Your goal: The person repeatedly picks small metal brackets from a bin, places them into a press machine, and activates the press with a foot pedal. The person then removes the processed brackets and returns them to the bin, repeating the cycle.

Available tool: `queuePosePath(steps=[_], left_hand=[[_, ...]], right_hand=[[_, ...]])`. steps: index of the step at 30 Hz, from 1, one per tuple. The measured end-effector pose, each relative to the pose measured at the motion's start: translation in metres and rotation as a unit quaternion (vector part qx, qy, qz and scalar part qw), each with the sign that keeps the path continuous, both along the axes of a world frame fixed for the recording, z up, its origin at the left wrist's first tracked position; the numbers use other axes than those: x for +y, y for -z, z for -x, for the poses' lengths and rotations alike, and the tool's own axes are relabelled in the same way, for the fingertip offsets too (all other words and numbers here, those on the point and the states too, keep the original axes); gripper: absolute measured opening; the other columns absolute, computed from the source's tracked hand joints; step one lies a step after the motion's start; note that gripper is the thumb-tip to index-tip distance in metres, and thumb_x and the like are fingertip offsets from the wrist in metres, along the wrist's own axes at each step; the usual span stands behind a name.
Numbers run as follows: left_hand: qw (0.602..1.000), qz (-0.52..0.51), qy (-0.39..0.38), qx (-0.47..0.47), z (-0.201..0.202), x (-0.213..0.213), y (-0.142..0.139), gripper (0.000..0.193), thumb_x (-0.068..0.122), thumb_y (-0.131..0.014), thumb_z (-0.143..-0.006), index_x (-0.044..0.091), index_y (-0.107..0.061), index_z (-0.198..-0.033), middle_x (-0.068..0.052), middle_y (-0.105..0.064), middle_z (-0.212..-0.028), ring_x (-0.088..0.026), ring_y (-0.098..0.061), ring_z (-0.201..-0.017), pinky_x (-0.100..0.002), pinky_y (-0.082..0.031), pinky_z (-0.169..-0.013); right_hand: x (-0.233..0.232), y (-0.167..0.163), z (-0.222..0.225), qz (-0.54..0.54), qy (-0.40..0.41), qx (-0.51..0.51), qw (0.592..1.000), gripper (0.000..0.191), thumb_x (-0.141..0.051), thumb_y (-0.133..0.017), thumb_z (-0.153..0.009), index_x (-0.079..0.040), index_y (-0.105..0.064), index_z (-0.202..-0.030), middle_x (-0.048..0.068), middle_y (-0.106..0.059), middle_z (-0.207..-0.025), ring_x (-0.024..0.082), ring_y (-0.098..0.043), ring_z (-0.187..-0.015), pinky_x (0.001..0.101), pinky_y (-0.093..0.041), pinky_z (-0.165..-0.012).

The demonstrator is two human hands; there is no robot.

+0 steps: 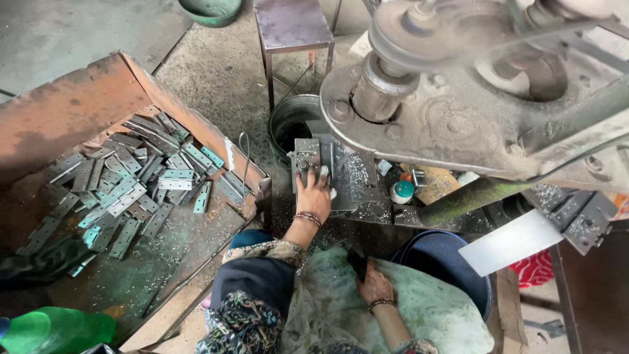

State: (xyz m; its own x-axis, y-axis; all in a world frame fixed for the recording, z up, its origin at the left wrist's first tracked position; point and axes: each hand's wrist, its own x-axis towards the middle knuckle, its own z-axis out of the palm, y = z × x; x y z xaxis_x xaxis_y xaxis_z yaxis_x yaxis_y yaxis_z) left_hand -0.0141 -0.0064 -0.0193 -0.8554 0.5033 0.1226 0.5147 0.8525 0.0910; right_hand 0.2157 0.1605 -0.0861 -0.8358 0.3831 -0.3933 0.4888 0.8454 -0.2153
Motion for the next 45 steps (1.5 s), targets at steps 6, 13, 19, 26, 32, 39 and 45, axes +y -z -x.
queuePosePath(steps=[6, 13, 19, 26, 32, 39, 45], left_hand=[[0.999, 0.02, -0.014, -0.03, 0.009, 0.002, -0.017, 0.045, 0.025, -0.045, -0.098, 0.01, -0.064, -0.136, -0.004, -0.04, -0.159, -0.038, -0.019, -0.153, -0.074, -0.012, -0.117], [0.999, 0.029, -0.015, 0.009, 0.018, 0.01, -0.022, 0.045, 0.025, -0.048, -0.095, 0.009, -0.067, -0.132, -0.004, -0.045, -0.154, -0.037, -0.021, -0.151, -0.076, -0.012, -0.115], [0.997, 0.035, 0.008, -0.07, 0.018, 0.004, -0.019, 0.041, 0.026, -0.045, -0.102, 0.011, -0.068, -0.133, -0.002, -0.042, -0.161, -0.035, -0.019, -0.156, -0.072, -0.011, -0.121], [0.998, 0.04, -0.003, -0.052, 0.012, 0.004, -0.027, 0.046, 0.028, -0.044, -0.099, 0.011, -0.063, -0.137, -0.003, -0.039, -0.16, -0.036, -0.012, -0.155, -0.073, -0.009, -0.117], [0.997, 0.029, -0.002, -0.066, 0.024, 0.005, -0.021, 0.046, 0.029, -0.044, -0.101, 0.013, -0.062, -0.14, -0.001, -0.04, -0.161, -0.034, -0.015, -0.156, -0.072, -0.01, -0.12], [0.999, 0.018, -0.003, -0.048, 0.025, 0.006, -0.014, 0.052, 0.032, -0.05, -0.096, 0.012, -0.057, -0.144, 0.0, -0.041, -0.159, -0.036, -0.016, -0.153, -0.073, -0.01, -0.117], [0.999, 0.018, -0.017, -0.042, 0.021, 0.0, -0.024, 0.055, 0.031, -0.052, -0.095, 0.013, -0.054, -0.146, 0.001, -0.042, -0.158, -0.034, -0.015, -0.154, -0.073, -0.009, -0.118]], right_hand=[[0.01, -0.023, 0.01, -0.045, -0.031, -0.071, 0.996, 0.058, -0.043, -0.07, -0.088, -0.013, -0.048, -0.133, 0.017, -0.072, -0.115, 0.037, -0.069, -0.111, 0.0504, -0.056, -0.095], [-0.006, -0.04, 0.01, -0.036, 0.007, -0.043, 0.998, 0.066, -0.037, -0.069, -0.086, -0.017, -0.042, -0.143, 0.018, -0.072, -0.114, 0.037, -0.071, -0.108, 0.0475, -0.057, -0.094], [-0.01, -0.05, 0.01, -0.035, -0.005, -0.046, 0.998, 0.062, -0.039, -0.068, -0.087, -0.015, -0.046, -0.14, 0.017, -0.073, -0.113, 0.035, -0.071, -0.108, 0.0461, -0.057, -0.095], [0.009, -0.051, 0.018, -0.055, -0.05, -0.08, 0.994, 0.053, -0.041, -0.067, -0.091, -0.01, -0.049, -0.129, 0.015, -0.073, -0.114, 0.033, -0.069, -0.113, 0.046, -0.055, -0.097], [0.004, -0.019, 0.01, -0.049, -0.014, -0.06, 0.997, 0.072, -0.041, -0.069, -0.087, -0.015, -0.039, -0.148, 0.017, -0.072, -0.114, 0.034, -0.071, -0.108, 0.0452, -0.059, -0.092], [-0.007, 0.008, 0.0, -0.025, -0.006, -0.017, 1.0, 0.082, -0.037, -0.067, -0.09, -0.01, -0.028, -0.157, 0.021, -0.07, -0.12, 0.037, -0.071, -0.105, 0.047, -0.059, -0.092], [-0.002, -0.01, 0.0, -0.003, -0.011, -0.006, 1.0, 0.068, -0.034, -0.065, -0.091, -0.015, -0.037, -0.15, 0.02, -0.071, -0.119, 0.036, -0.069, -0.111, 0.0443, -0.056, -0.098]])
